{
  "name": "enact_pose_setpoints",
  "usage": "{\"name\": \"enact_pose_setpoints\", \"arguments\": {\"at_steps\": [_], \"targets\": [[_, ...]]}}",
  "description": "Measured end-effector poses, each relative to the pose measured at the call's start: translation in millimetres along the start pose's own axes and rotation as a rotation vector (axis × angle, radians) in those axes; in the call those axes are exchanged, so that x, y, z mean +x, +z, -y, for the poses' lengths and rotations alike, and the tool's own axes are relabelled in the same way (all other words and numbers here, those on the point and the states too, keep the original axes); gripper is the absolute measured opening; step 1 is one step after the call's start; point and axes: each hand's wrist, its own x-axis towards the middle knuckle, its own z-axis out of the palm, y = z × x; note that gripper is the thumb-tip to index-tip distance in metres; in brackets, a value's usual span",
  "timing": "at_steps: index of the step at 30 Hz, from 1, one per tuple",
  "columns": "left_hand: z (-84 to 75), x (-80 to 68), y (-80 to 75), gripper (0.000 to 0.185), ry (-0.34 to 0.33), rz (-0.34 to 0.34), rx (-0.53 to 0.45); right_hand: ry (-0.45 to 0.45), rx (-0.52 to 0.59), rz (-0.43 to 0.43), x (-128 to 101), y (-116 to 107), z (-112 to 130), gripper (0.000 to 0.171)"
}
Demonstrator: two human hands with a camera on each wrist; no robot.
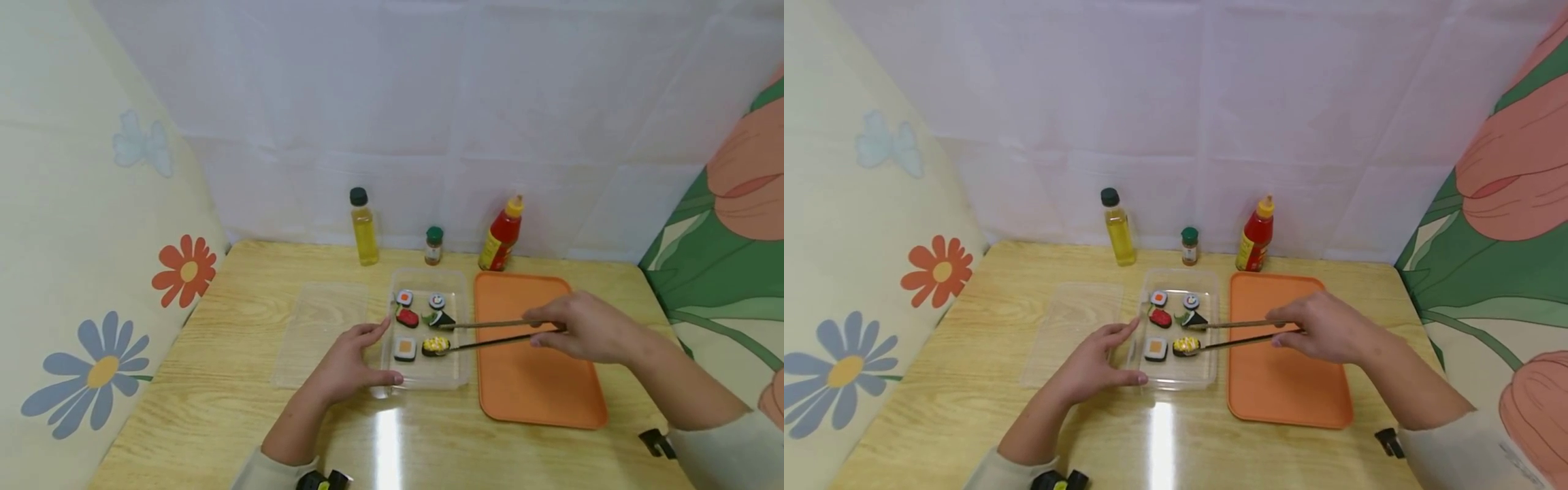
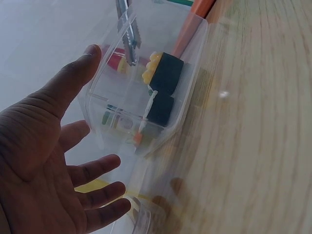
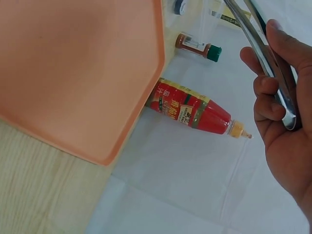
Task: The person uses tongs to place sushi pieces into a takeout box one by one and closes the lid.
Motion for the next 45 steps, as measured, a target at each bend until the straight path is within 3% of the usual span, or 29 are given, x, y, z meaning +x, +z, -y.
{"name": "enact_pose_setpoints", "arguments": {"at_steps": [10, 20, 29, 37, 45], "targets": [[-0.6, 0.2, -1.1, 0.107, -0.009, 0.005, -0.003, 0.025, 0.044, -0.095, -16.3, 11.9, -2.4, 0.032], [-0.6, 0.3, -1.5, 0.107, -0.012, 0.006, -0.005, -0.017, 0.043, -0.246, -32.1, 27.7, -8.8, 0.036], [0.6, 1.1, -0.2, 0.110, -0.014, 0.001, -0.001, 0.025, 0.058, -0.326, -50.1, 40.6, -14.4, 0.038], [-0.8, -0.1, -0.6, 0.109, -0.021, 0.003, -0.014, 0.010, 0.027, -0.420, -64.6, 49.2, -19.7, 0.044], [0.7, 0.1, 0.7, 0.108, -0.012, -0.006, -0.010, 0.092, -0.041, -0.495, -81.7, 53.7, -20.7, 0.047]]}}
